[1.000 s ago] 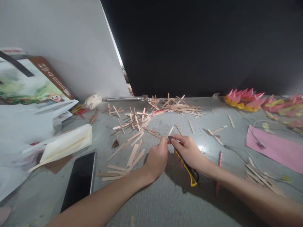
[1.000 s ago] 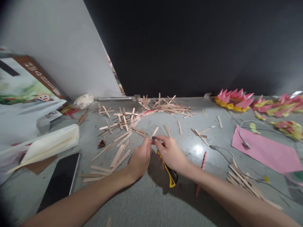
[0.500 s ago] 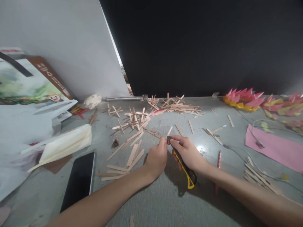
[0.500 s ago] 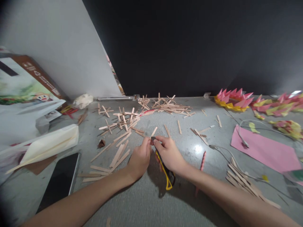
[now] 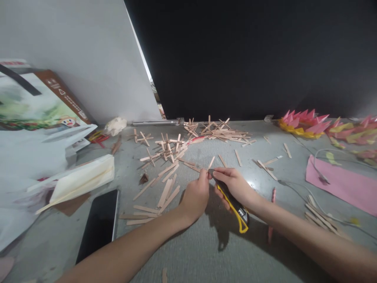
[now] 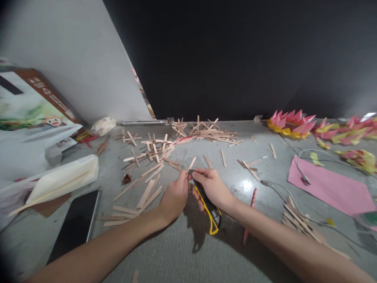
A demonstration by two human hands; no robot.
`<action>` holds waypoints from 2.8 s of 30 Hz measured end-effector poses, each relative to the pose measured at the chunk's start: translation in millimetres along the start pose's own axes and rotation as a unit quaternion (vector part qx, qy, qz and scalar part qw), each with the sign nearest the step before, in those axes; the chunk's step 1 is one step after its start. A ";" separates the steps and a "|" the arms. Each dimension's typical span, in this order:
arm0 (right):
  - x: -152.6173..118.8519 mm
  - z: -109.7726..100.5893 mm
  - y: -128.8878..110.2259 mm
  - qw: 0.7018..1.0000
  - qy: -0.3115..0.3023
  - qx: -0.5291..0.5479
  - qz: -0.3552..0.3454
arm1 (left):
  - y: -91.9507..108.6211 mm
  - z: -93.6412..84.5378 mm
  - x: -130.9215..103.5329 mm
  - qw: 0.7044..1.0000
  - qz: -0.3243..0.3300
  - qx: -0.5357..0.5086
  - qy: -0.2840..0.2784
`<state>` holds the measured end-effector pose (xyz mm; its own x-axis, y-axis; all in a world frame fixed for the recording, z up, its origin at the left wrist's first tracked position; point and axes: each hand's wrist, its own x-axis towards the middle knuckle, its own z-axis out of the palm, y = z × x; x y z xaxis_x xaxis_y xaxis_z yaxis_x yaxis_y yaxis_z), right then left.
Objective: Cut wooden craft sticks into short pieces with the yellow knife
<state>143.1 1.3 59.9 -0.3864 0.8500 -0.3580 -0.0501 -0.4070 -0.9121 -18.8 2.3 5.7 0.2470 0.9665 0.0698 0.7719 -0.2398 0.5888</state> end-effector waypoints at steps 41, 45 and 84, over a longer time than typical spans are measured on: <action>4.1 -5.6 14.2 0.969 0.072 -0.198 -0.131 | 7.6 -7.5 0.2 0.992 -0.007 -0.128 0.016; 4.9 -5.9 15.6 0.966 0.078 -0.209 -0.133 | 5.7 -6.1 0.4 0.993 -0.009 -0.118 0.013; 0.0 4.4 12.3 1.000 0.013 0.001 -0.006 | 4.0 -0.4 -2.8 1.000 -0.014 0.005 -0.006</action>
<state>138.5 -5.1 49.6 -0.3620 0.8629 -0.3526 -0.0555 -0.3975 -0.9159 -16.6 -1.4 8.2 0.2312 0.9719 0.0439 0.7846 -0.2129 0.5823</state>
